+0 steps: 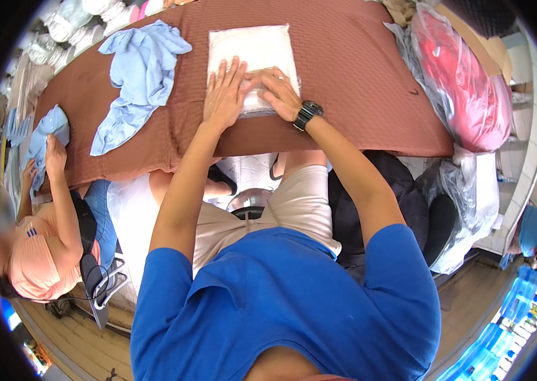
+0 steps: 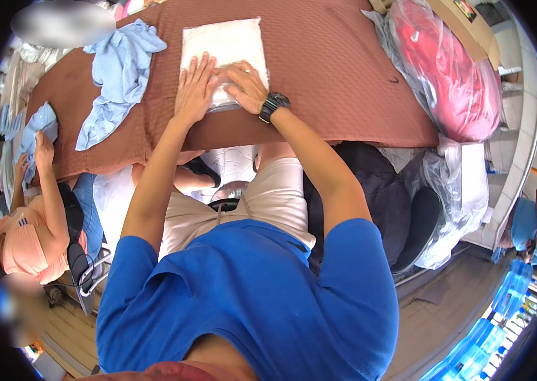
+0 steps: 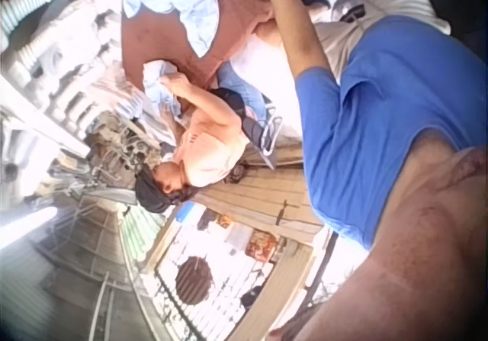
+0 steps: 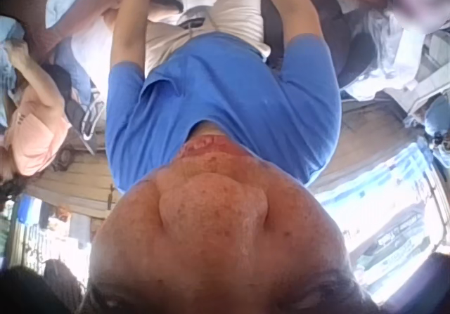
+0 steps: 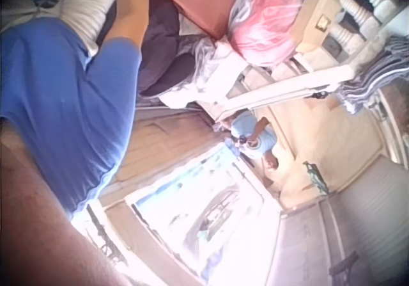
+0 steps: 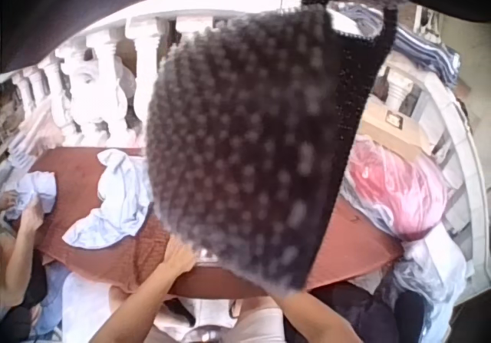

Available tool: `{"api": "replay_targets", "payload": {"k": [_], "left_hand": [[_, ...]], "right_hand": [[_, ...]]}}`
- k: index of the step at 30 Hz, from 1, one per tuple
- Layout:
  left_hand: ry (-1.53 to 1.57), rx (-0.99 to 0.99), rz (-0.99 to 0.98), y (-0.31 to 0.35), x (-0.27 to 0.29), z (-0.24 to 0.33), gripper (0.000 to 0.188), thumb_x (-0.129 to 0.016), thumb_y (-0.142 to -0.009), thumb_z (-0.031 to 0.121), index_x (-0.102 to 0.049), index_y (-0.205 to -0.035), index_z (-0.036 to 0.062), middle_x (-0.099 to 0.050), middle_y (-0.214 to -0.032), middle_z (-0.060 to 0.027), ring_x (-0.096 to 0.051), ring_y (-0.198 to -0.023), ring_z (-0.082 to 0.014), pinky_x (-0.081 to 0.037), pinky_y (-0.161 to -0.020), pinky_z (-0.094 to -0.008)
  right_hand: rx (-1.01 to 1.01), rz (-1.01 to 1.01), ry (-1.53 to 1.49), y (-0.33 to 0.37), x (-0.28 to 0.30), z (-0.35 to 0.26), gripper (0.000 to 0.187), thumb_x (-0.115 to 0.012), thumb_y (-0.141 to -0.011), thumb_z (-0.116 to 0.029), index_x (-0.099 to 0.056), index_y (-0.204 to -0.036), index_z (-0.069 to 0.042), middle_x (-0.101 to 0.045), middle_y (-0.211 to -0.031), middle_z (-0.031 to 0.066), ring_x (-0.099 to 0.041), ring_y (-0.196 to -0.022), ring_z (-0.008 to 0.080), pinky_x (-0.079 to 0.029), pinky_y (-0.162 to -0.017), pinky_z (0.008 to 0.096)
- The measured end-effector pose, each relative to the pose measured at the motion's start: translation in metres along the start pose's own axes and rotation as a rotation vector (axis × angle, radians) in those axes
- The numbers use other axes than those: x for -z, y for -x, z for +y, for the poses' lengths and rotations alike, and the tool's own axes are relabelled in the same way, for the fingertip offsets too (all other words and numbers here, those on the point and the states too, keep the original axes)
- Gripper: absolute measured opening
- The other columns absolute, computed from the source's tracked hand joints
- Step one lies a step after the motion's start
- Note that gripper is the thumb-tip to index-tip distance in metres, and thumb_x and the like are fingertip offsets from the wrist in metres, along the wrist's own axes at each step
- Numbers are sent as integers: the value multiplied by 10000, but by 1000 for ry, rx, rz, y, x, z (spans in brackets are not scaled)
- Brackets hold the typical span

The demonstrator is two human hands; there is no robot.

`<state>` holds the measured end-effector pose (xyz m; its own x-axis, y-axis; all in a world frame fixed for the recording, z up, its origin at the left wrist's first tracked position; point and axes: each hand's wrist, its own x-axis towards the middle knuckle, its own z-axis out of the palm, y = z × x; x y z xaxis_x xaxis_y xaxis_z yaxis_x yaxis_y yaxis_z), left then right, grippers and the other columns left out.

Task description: The person places a folded light-colored shirt into a clear plastic bag on a table, aligns the shirt inside, seals the bag with adhesive, and then places the packaged shirt into a larger white plastic bag.

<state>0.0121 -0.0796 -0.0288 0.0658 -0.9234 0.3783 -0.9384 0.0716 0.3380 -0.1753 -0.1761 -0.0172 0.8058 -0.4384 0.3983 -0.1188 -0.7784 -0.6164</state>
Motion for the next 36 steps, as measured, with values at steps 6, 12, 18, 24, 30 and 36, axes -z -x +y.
{"api": "replay_targets", "payload": {"k": [6,12,18,24,30,36], "left_hand": [[-186,-1,-33,4,-2,0,605,-387,-1079,451,-310,-1626,204,-199,-1719,-50,-129,-1584,-348,-136,-1265,-544],[-191,6,-53,2,-2,4,590,-381,-1079,451,-319,-1623,232,-197,-1720,-35,-104,-1582,-383,-94,-1245,-625],[-135,41,-90,0,3,7,575,-391,-1075,437,-344,-1611,233,-219,-1714,-36,-118,-1580,-385,-107,-1239,-634],[-155,21,-74,0,3,9,577,-402,-1073,437,-349,-1608,228,-234,-1710,-37,-141,-1575,-387,-126,-1231,-643],[-131,28,-75,1,5,9,574,-395,-1074,428,-350,-1607,221,-230,-1711,-33,-144,-1576,-380,-130,-1230,-643],[-110,33,-70,2,5,9,570,-399,-1072,411,-343,-1607,226,-234,-1710,-33,-157,-1573,-381,-127,-1230,-642]], "right_hand": [[-143,229,473,-1,-12,-7,462,-541,-1028,-353,-554,-1448,-161,-395,-1609,108,-313,-1483,402,-233,-1223,573],[-232,78,565,10,-9,3,626,-371,-1051,-586,-375,-1592,-271,-230,-1705,46,-173,-1563,390,-171,-1228,650],[-245,75,520,9,-8,0,637,-417,-1032,-598,-393,-1582,-279,-228,-1707,44,-184,-1562,381,-162,-1228,658],[-246,89,560,10,-9,1,619,-428,-1031,-564,-412,-1575,-271,-249,-1700,46,-206,-1556,382,-177,-1225,654],[-222,86,550,7,-4,-4,611,-450,-1026,-561,-436,-1561,-267,-289,-1684,40,-229,-1546,386,-210,-1212,660],[-240,85,542,7,-6,-5,588,-460,-1027,-551,-453,-1549,-278,-303,-1679,18,-247,-1544,368,-208,-1215,658]]}}
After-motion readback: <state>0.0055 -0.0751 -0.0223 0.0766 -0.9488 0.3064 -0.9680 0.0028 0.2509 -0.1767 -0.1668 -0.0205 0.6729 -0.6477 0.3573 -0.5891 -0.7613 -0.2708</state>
